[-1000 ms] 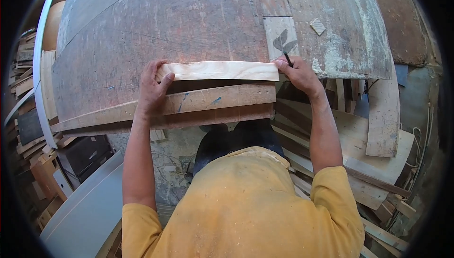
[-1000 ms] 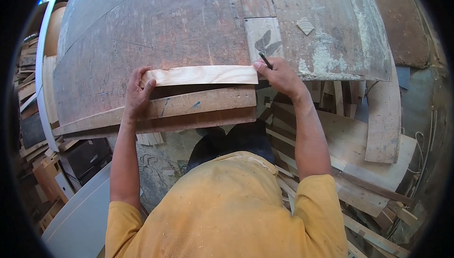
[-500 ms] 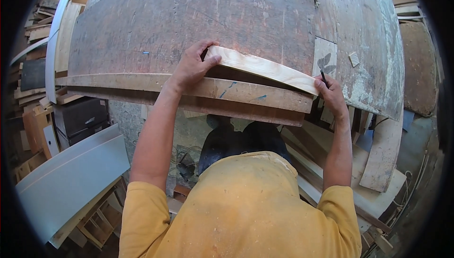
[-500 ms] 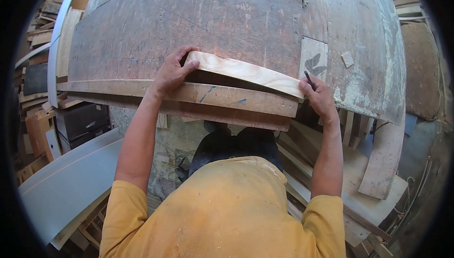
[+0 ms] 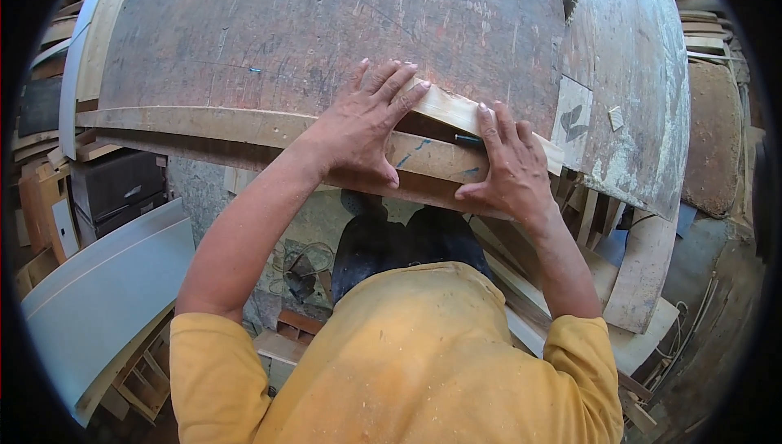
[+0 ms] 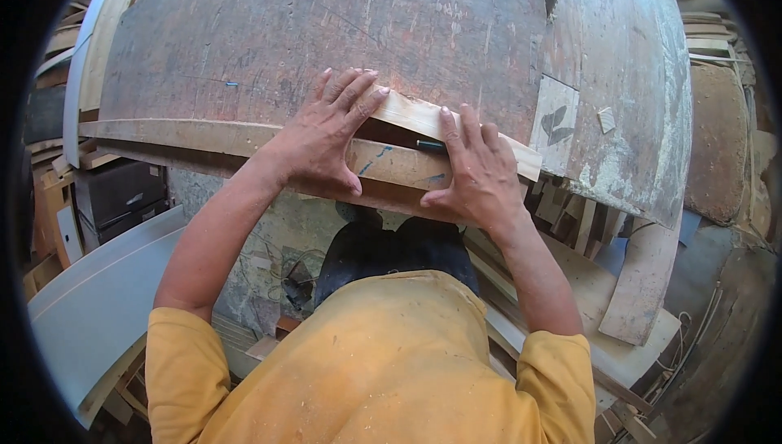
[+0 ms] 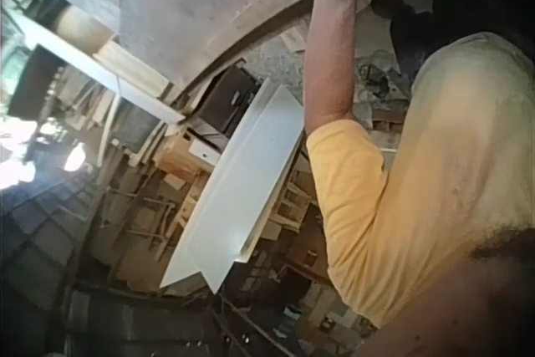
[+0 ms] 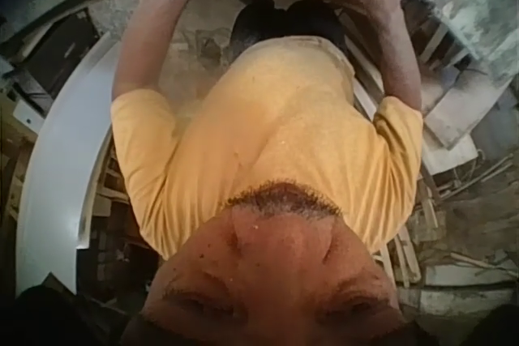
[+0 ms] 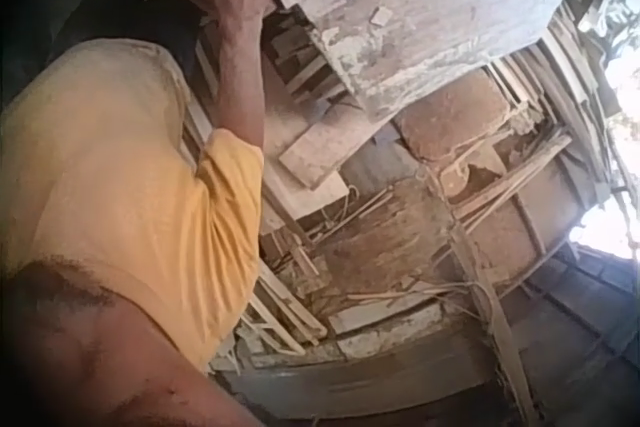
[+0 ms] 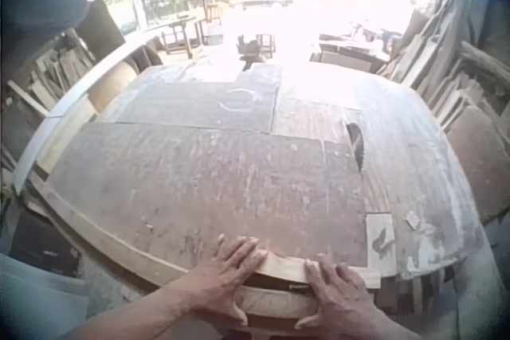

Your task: Measuring, marking wood, and removing nails from a wooden piece using a hammer and pincer.

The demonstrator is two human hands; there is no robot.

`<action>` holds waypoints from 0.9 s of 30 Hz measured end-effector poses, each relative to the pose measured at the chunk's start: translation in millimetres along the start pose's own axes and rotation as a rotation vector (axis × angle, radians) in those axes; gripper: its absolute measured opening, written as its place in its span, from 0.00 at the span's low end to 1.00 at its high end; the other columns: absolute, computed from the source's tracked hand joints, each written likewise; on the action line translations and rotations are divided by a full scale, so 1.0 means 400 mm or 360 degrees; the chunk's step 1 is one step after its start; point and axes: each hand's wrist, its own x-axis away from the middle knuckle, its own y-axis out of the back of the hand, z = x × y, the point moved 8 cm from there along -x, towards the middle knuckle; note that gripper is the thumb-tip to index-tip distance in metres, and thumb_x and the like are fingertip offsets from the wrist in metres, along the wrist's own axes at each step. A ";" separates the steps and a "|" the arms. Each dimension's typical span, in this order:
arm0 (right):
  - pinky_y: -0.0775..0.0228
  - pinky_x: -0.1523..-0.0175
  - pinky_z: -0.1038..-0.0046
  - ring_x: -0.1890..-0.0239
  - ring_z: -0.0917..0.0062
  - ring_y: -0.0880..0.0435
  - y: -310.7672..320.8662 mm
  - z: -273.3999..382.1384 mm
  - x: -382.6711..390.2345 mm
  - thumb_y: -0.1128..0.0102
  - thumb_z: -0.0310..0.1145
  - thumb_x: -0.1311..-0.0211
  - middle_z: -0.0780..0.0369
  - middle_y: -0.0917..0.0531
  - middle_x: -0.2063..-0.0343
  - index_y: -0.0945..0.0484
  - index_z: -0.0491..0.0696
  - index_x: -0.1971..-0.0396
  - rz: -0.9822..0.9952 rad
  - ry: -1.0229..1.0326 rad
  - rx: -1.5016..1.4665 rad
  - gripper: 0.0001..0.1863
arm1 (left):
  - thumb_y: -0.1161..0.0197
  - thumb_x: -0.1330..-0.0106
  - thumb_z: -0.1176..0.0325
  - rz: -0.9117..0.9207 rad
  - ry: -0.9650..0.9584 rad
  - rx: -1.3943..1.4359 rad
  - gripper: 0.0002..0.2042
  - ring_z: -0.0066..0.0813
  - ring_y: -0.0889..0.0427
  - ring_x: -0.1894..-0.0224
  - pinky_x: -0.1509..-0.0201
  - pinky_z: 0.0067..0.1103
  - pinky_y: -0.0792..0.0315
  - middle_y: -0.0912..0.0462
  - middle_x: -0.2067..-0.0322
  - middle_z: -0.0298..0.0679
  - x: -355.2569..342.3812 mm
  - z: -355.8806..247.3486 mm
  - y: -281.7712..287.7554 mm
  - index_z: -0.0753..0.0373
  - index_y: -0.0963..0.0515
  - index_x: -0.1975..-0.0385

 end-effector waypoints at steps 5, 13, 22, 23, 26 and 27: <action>0.35 0.48 0.66 0.53 0.63 0.32 -0.015 0.002 -0.008 0.23 0.48 0.77 0.53 0.37 0.47 0.44 0.45 0.37 0.0096 0.0020 0.0059 0.60 | 0.30 0.63 0.44 -0.0142 -0.0020 0.0170 0.54 0.45 0.52 0.32 0.30 0.39 0.55 0.47 0.37 0.48 -0.003 0.005 -0.001 0.58 0.50 0.34; 0.33 0.48 0.65 0.51 0.61 0.32 -0.008 -0.015 -0.034 0.23 0.50 0.79 0.52 0.36 0.49 0.45 0.47 0.36 0.0230 0.0039 -0.0090 0.62 | 0.28 0.64 0.46 -0.0262 -0.0015 0.0351 0.52 0.48 0.48 0.35 0.31 0.36 0.49 0.43 0.40 0.48 -0.016 0.022 0.019 0.60 0.46 0.36; 0.31 0.66 0.69 0.70 0.71 0.26 -0.002 -0.069 -0.099 0.29 0.47 0.60 0.63 0.25 0.76 0.25 0.46 0.62 -0.0245 0.0116 -0.0014 0.27 | 0.30 0.52 0.65 -0.1049 0.0296 0.0600 0.26 0.44 0.31 0.47 0.43 0.34 0.37 0.31 0.52 0.46 0.044 0.088 0.047 0.60 0.30 0.51; 0.31 0.66 0.69 0.70 0.71 0.26 -0.007 -0.074 -0.102 0.29 0.47 0.60 0.63 0.25 0.76 0.25 0.46 0.62 -0.0240 0.0116 -0.0019 0.27 | 0.30 0.51 0.65 -0.0956 0.0309 0.0558 0.21 0.41 0.28 0.52 0.47 0.32 0.36 0.27 0.57 0.44 0.050 0.072 0.036 0.60 0.28 0.57; 0.31 0.66 0.69 0.70 0.70 0.25 0.004 -0.097 -0.099 0.29 0.46 0.60 0.63 0.24 0.76 0.25 0.47 0.67 -0.0334 -0.0009 -0.0040 0.23 | 0.32 0.48 0.64 -0.0882 0.0297 0.0628 0.11 0.35 0.23 0.61 0.53 0.29 0.35 0.22 0.67 0.38 0.032 0.029 0.031 0.60 0.22 0.66; 0.31 0.66 0.69 0.70 0.70 0.25 0.002 -0.100 -0.102 0.29 0.46 0.60 0.63 0.24 0.76 0.25 0.48 0.67 -0.0351 -0.0013 -0.0075 0.23 | 0.34 0.47 0.64 -0.0814 0.0223 0.0636 0.11 0.34 0.23 0.61 0.53 0.29 0.35 0.22 0.66 0.37 0.017 0.011 0.026 0.59 0.21 0.65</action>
